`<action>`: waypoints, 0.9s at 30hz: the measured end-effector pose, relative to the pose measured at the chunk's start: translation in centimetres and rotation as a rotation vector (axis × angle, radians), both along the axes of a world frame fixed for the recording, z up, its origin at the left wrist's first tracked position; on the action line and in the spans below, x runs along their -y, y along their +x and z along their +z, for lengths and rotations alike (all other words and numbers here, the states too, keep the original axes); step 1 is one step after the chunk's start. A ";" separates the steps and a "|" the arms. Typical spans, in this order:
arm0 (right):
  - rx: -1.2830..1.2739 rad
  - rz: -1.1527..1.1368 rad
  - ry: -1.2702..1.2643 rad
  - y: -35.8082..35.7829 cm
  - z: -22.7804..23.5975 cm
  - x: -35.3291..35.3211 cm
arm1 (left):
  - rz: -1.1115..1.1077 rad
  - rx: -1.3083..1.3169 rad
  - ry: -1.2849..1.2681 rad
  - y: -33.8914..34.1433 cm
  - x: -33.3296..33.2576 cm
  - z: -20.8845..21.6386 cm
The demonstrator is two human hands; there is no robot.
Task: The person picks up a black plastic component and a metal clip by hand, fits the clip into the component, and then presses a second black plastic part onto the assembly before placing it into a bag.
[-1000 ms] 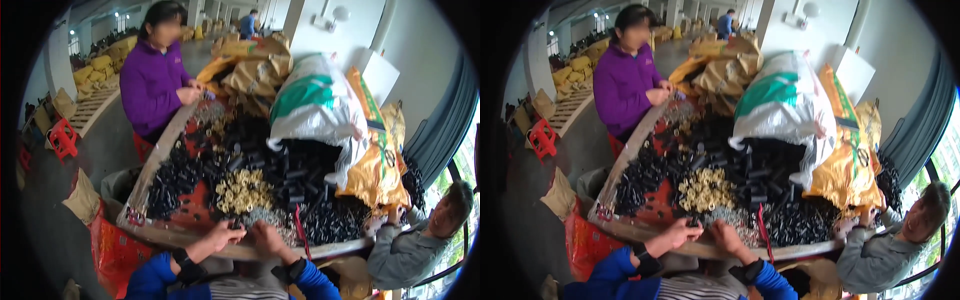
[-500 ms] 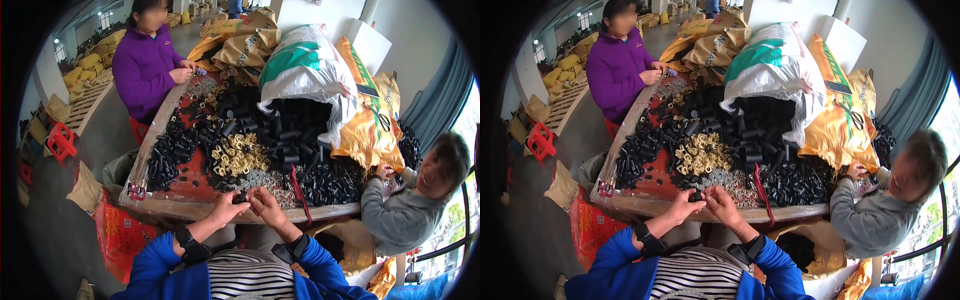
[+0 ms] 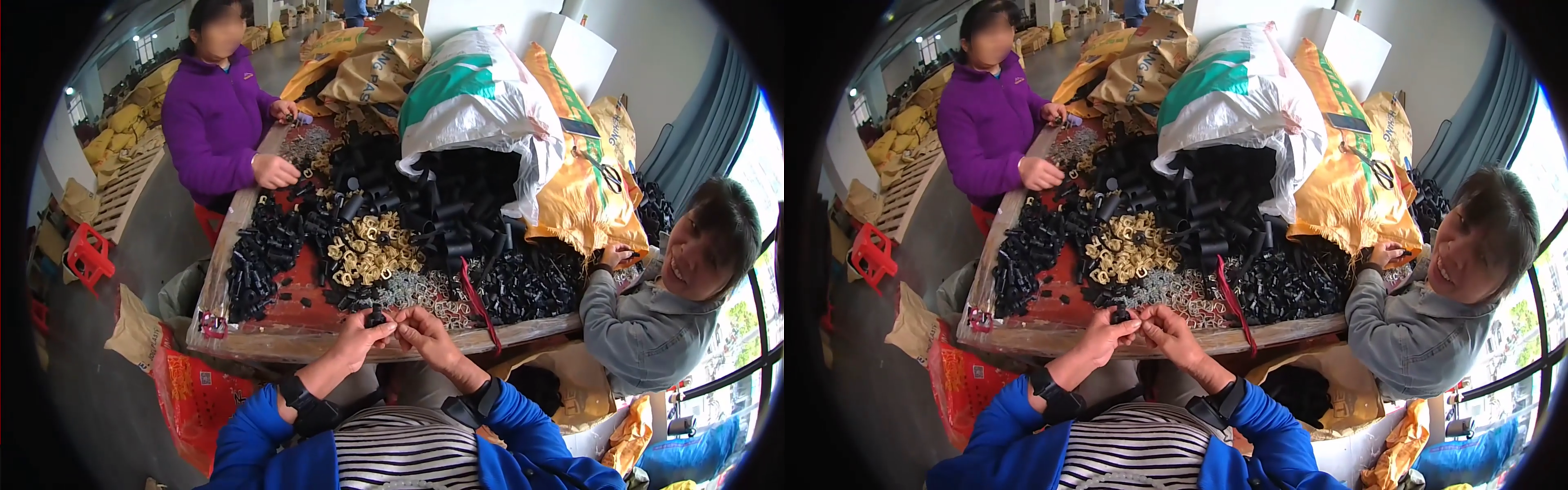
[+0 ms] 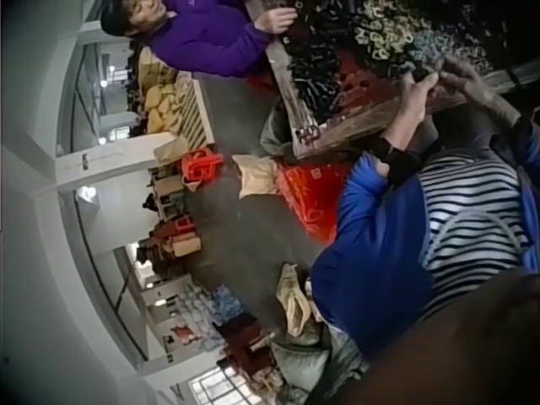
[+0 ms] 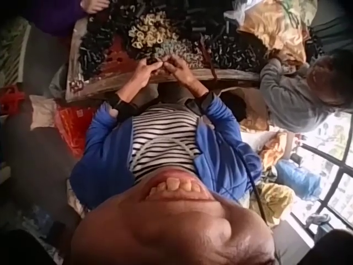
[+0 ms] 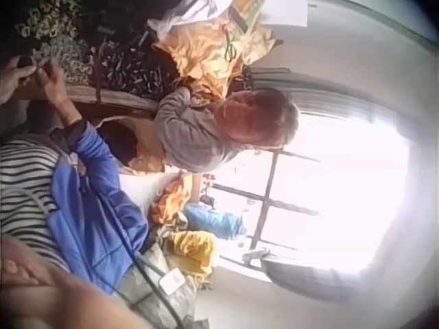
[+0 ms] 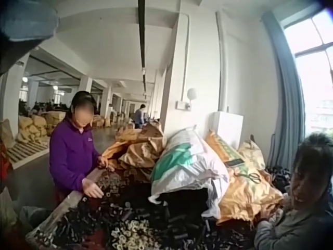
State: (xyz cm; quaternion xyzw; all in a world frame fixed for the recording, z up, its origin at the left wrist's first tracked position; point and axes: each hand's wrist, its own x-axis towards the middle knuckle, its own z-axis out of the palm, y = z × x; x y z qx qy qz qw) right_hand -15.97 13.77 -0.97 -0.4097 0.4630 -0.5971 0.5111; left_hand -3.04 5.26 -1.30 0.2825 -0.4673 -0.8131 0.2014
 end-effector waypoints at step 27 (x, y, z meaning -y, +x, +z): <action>-0.857 -0.133 -0.050 -0.4 -0.1 0.1 | -0.106 -0.130 0.540 0.5 1.1 -1.9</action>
